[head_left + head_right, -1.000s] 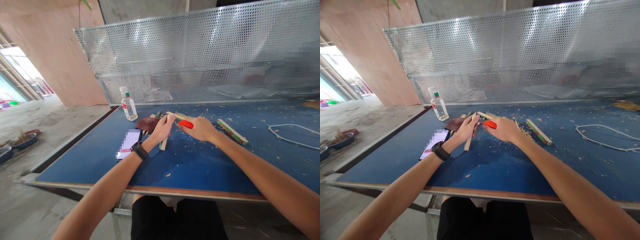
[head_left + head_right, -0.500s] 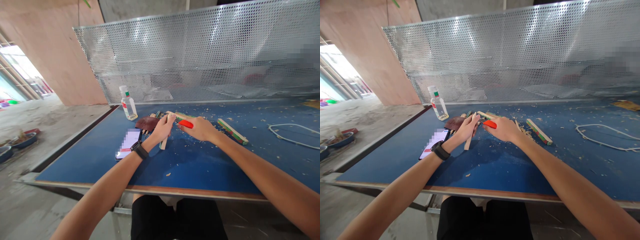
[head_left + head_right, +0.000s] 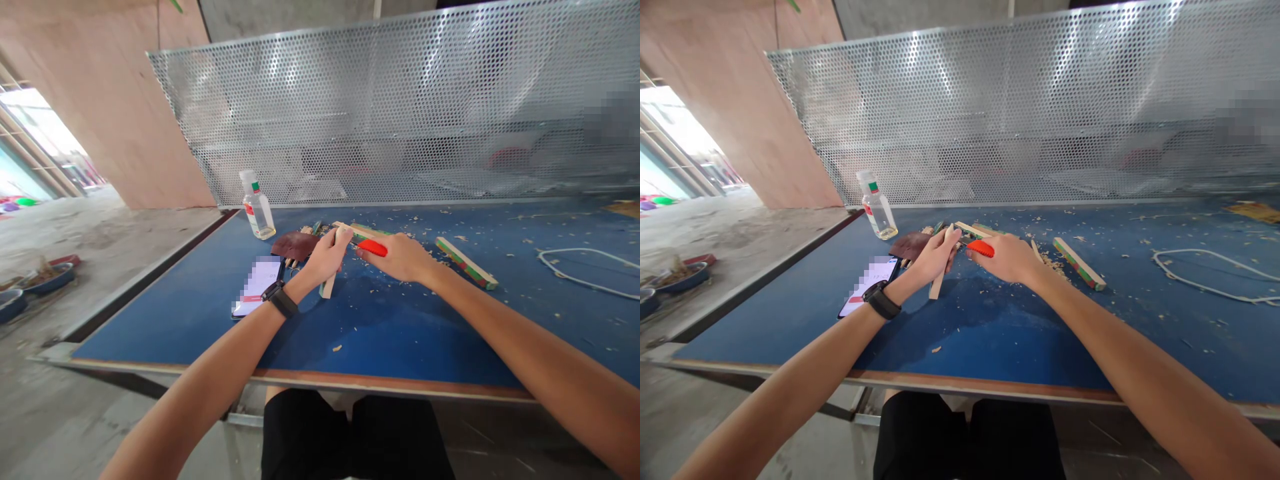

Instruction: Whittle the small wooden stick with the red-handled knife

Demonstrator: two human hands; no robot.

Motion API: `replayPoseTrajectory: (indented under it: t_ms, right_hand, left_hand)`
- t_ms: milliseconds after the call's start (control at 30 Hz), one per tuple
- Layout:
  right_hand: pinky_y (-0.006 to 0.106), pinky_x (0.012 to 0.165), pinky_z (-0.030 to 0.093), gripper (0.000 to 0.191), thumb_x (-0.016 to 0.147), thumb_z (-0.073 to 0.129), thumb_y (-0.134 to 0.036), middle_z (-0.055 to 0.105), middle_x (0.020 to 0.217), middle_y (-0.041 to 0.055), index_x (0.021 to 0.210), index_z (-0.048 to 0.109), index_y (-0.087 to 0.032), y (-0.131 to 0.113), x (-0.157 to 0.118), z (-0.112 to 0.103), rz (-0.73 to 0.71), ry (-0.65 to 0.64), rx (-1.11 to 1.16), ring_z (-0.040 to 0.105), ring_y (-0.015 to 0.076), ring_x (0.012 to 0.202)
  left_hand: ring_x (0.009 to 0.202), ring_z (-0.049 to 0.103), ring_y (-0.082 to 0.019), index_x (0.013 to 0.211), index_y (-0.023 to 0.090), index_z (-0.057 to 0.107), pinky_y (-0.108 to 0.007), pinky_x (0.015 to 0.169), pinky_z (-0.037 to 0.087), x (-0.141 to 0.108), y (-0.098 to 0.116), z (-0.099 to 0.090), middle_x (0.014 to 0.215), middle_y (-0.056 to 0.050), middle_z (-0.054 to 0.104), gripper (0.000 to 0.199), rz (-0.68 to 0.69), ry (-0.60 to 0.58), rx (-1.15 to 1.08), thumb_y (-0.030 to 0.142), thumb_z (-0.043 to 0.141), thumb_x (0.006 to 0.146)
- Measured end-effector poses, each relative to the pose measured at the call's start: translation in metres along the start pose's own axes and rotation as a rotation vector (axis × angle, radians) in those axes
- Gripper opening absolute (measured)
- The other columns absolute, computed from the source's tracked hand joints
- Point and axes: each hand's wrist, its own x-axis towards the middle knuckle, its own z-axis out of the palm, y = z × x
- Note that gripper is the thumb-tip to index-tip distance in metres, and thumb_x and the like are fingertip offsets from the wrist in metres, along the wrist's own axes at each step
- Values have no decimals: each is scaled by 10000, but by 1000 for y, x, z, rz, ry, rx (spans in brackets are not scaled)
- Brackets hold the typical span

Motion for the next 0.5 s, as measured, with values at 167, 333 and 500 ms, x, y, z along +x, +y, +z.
replayPoseTrajectory:
  t_ms: [167,333,500]
  right_hand:
    - [369,638,416,541,1006,462,-717,767,857,81,1098,817,-319,0,-1,0,5,5,-6,668,284,740]
    - [360,630,418,514,1016,472,-694,770,852,72,1087,814,-316,1,0,0,-22,9,2,674,275,737]
    - [355,624,409,483,1018,486,-665,764,838,65,1033,807,-304,2,-1,0,-35,10,20,667,264,724]
  left_hand:
    - [472,446,-80,855,232,442,-241,484,379,-1,3,0,641,60,453,384,2,-5,21,530,466,1096]
    - [476,447,-77,855,233,436,-238,485,383,-2,6,1,643,60,458,371,-20,5,22,511,474,1098]
    - [466,436,-72,858,231,443,-236,482,383,-3,6,1,641,63,448,370,-34,8,30,512,482,1096]
